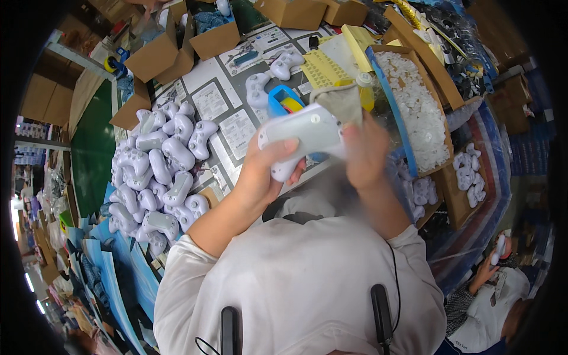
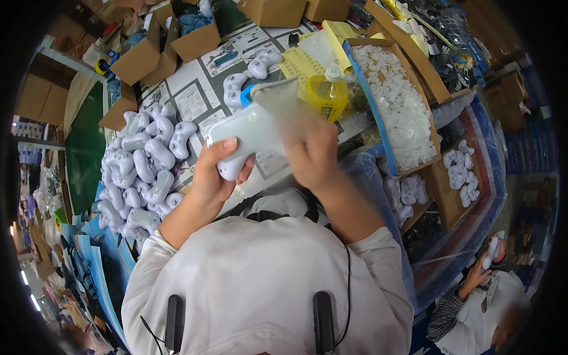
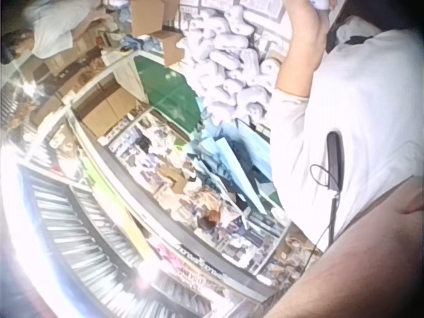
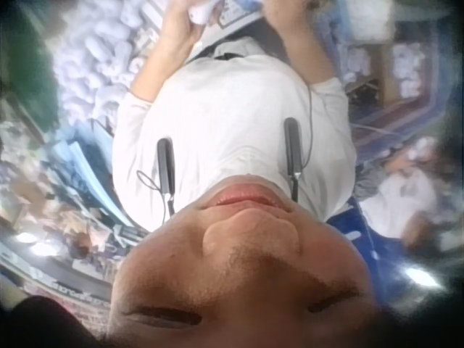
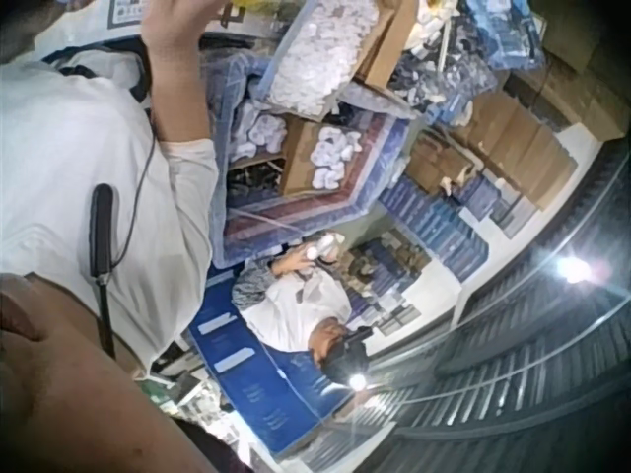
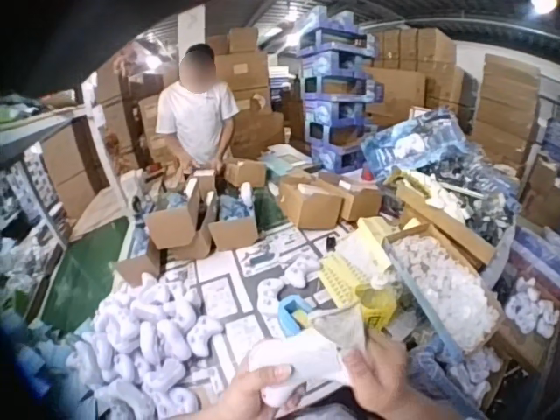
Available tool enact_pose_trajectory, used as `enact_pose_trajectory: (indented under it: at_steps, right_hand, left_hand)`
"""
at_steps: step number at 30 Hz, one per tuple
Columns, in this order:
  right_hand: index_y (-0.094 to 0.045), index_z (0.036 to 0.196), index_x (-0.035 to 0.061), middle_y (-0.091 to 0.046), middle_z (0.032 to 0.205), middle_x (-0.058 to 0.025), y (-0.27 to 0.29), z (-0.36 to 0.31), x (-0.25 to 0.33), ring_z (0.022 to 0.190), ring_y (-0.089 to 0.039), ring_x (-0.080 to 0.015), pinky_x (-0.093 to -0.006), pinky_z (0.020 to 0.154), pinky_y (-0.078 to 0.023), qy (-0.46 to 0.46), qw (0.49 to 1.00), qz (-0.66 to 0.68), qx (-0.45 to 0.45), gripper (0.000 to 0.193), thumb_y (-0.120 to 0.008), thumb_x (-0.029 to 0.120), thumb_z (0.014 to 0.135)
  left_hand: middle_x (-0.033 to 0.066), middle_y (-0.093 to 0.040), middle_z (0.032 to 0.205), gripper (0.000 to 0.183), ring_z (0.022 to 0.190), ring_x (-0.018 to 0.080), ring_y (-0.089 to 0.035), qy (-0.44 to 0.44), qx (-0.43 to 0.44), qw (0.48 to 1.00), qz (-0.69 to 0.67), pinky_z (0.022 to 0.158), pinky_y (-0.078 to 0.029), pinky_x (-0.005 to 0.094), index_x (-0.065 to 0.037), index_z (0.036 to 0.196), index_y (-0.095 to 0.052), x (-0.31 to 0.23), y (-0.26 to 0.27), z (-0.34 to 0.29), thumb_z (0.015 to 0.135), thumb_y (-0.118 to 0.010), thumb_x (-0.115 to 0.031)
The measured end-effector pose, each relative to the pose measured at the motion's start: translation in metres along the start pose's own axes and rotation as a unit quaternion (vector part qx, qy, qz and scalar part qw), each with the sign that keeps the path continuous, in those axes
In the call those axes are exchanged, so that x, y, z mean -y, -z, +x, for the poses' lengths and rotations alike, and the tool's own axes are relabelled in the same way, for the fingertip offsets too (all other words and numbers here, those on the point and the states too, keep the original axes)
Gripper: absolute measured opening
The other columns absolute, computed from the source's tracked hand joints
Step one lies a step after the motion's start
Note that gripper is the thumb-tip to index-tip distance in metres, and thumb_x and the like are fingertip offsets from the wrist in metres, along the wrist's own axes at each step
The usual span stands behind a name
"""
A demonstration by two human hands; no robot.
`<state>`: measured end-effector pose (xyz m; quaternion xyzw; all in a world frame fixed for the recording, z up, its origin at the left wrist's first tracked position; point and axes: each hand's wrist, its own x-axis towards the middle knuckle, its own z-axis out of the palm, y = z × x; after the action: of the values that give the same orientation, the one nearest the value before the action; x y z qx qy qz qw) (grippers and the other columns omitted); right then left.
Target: The person wipes white game controllers with a cloth, handling them one at a time. The person places cleaned controllers into a blue bin and continues the process with additional units from a pile on the table.
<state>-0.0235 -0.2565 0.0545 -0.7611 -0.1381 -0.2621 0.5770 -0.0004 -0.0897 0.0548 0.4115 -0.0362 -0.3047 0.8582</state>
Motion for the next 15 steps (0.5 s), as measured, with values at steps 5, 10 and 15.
enact_pose_trajectory:
  at_steps: [5, 10, 15]
  right_hand:
    - [-0.040, 0.121, -0.0091, -0.043, 0.123, -0.0269, -0.015, -0.013, -0.014, 0.116, -0.039, -0.0414, -0.0424, 0.096, -0.031, 0.132, 0.955, -0.265, -0.009, 0.048, -0.040, 0.025, 0.088]
    - [-0.031, 0.128, -0.0060, -0.028, 0.135, -0.0248, -0.016, -0.021, -0.018, 0.126, -0.022, -0.0428, -0.0491, 0.103, -0.015, 0.102, 0.937, -0.326, 0.073, 0.055, -0.042, 0.030, 0.088]
    - [-0.032, 0.129, -0.0024, -0.028, 0.137, -0.0194, -0.018, -0.024, -0.017, 0.127, -0.023, -0.0412, -0.0514, 0.103, -0.016, 0.054, 0.915, -0.375, 0.141, 0.056, -0.050, 0.016, 0.080]
  left_hand:
    - [0.0103, -0.052, 0.077, 0.047, 0.055, 0.0153, -0.052, -0.048, -0.073, 0.996, 0.015, 0.042, -0.042, 0.0247, -0.001, 0.104, -0.040, 0.013, -0.005, 0.002, 0.070, -0.066, -0.022]
    - [0.0099, -0.051, 0.077, 0.040, 0.055, 0.0151, -0.053, -0.087, -0.103, 0.989, 0.056, 0.040, -0.042, 0.0260, -0.002, 0.097, -0.039, 0.020, -0.001, 0.006, 0.071, -0.066, -0.016]
    - [0.0094, -0.051, 0.076, 0.036, 0.051, 0.0148, -0.051, -0.093, -0.117, 0.986, 0.075, 0.038, -0.041, 0.0257, -0.002, 0.092, -0.040, 0.013, 0.001, 0.011, 0.071, -0.067, -0.014]
